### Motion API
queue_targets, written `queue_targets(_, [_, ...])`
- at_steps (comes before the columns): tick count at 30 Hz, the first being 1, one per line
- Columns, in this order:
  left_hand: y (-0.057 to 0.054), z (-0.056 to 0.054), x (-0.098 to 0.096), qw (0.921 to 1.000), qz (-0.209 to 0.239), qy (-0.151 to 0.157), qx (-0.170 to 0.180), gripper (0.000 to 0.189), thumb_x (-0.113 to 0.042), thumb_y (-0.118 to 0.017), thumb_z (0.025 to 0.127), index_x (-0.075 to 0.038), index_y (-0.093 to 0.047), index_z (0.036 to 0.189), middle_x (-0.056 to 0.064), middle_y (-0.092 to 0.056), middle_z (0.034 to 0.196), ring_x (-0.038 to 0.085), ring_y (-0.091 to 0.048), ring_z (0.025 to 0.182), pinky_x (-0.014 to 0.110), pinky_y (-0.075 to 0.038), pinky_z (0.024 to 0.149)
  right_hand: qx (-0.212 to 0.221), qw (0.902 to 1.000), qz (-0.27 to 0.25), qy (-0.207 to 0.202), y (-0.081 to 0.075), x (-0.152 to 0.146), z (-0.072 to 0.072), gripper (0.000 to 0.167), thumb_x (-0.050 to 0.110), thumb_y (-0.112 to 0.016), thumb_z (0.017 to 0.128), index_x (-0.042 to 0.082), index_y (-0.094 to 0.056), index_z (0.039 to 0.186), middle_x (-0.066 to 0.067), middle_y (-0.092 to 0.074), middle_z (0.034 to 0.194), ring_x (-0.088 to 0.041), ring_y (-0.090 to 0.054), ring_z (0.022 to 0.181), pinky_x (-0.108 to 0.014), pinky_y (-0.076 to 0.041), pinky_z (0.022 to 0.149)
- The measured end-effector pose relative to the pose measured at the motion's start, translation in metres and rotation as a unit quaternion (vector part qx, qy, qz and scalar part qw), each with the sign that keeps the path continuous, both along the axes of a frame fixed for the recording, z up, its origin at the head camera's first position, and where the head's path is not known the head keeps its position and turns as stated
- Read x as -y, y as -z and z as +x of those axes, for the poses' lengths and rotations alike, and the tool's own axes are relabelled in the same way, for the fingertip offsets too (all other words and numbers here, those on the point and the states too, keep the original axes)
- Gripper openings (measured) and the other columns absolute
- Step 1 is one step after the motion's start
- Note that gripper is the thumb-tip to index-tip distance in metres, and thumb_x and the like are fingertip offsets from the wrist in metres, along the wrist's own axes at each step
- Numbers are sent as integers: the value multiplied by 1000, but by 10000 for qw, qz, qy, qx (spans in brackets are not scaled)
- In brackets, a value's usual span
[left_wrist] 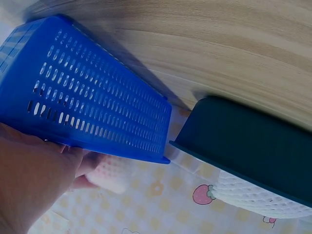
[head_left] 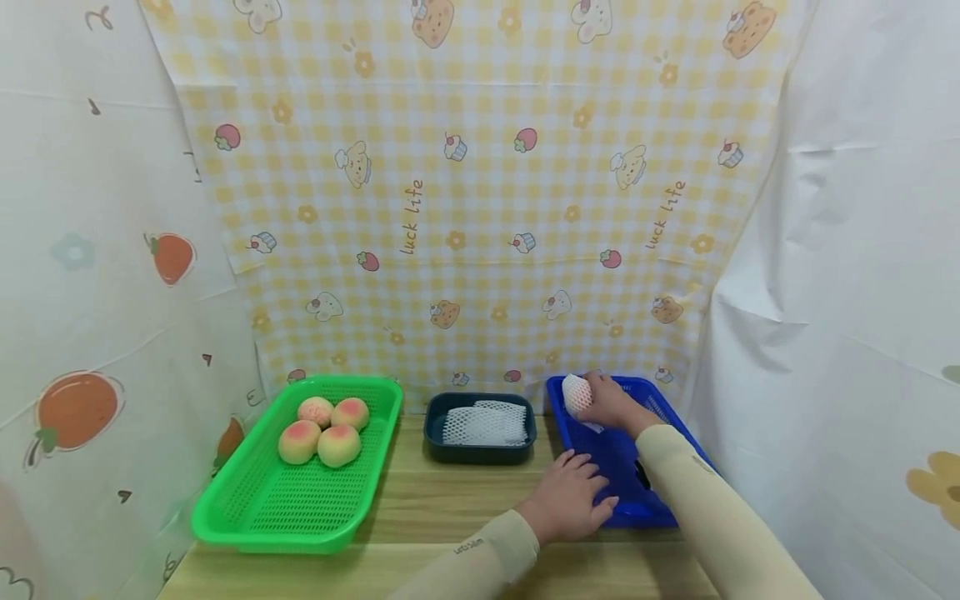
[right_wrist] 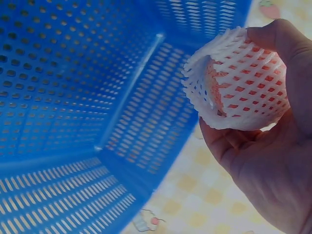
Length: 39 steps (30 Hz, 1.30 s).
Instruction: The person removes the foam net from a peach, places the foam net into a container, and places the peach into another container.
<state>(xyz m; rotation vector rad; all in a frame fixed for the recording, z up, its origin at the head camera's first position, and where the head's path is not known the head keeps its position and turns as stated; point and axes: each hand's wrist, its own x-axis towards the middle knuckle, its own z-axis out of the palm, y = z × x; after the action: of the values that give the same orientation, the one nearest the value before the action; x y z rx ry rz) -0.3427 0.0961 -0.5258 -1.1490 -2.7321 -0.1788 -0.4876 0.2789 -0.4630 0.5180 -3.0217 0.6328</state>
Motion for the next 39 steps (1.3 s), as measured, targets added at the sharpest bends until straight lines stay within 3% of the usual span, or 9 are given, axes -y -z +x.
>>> queue_targets(4, [-1,-1,1,10000,-43,-35,68,62,-61,-28,116,-29,-71,147,-9,-62,156,17,-47,155,44,-30,131,-125,9997,-169,-127,-8,2,13,85,32,-87,91,-4,-45,155,-31,-56,136,-41,-63,110,-57,-59,85])
queue_targets(13, [2,-4,5,9998,-5,-82,199,62,-62,-29,116,-28,-70,147,-10,-63,154,17,-47,154,45,-30,131,-298,9976,-448,-446,-18,10,39,76,26,-89,91,0,-48,149,-25,-57,132,-34,-64,104,-52,-59,81])
queue_targets(19, [-1,-3,17,9969,752,12,222,55,-57,-36,118,-23,-70,143,-9,-67,144,15,-55,143,43,-43,121,-347,9959,-592,-582,-20,19,52,76,26,-89,90,1,-49,150,-24,-57,132,-33,-63,104,-50,-59,81])
queue_targets(23, [-14,3,39,9845,1744,-22,154,36,-46,-54,114,-19,-74,128,-7,-73,124,11,-65,118,34,-54,101,-398,9951,-635,-652,-24,27,62,72,25,-90,89,4,-53,147,-19,-59,129,-30,-62,106,-49,-59,85])
queue_targets(26, [-25,9,61,9674,2528,-119,128,26,-37,-63,111,-16,-76,118,-5,-74,113,12,-68,104,30,-57,89,-434,9943,-630,-744,-24,33,68,70,23,-90,88,7,-54,146,-15,-59,127,-27,-61,107,-47,-59,86])
queue_targets(29, [-31,11,84,9514,3060,-352,67,19,-32,-68,109,-16,-75,114,-3,-75,110,14,-70,102,32,-59,87,-448,9922,-720,-916,-23,40,75,71,21,-90,87,6,-54,146,-13,-59,127,-26,-60,107,-45,-59,85])
queue_targets(34, [-40,11,125,9352,3462,-751,-2,9,-24,-73,105,-16,-75,109,-2,-74,108,17,-71,103,41,-61,91,-423,9867,-1077,-1138,-24,55,89,78,15,-92,85,-1,-50,149,-15,-61,132,-25,-63,110,-44,-61,86])
queue_targets(39, [-49,16,164,9234,3651,-1156,257,8,-24,-73,107,-17,-74,111,-2,-73,111,21,-72,107,46,-61,93,-329,9839,-1173,-1306,-25,74,103,80,15,-94,84,1,-48,147,-15,-60,134,-23,-63,113,-43,-61,88])
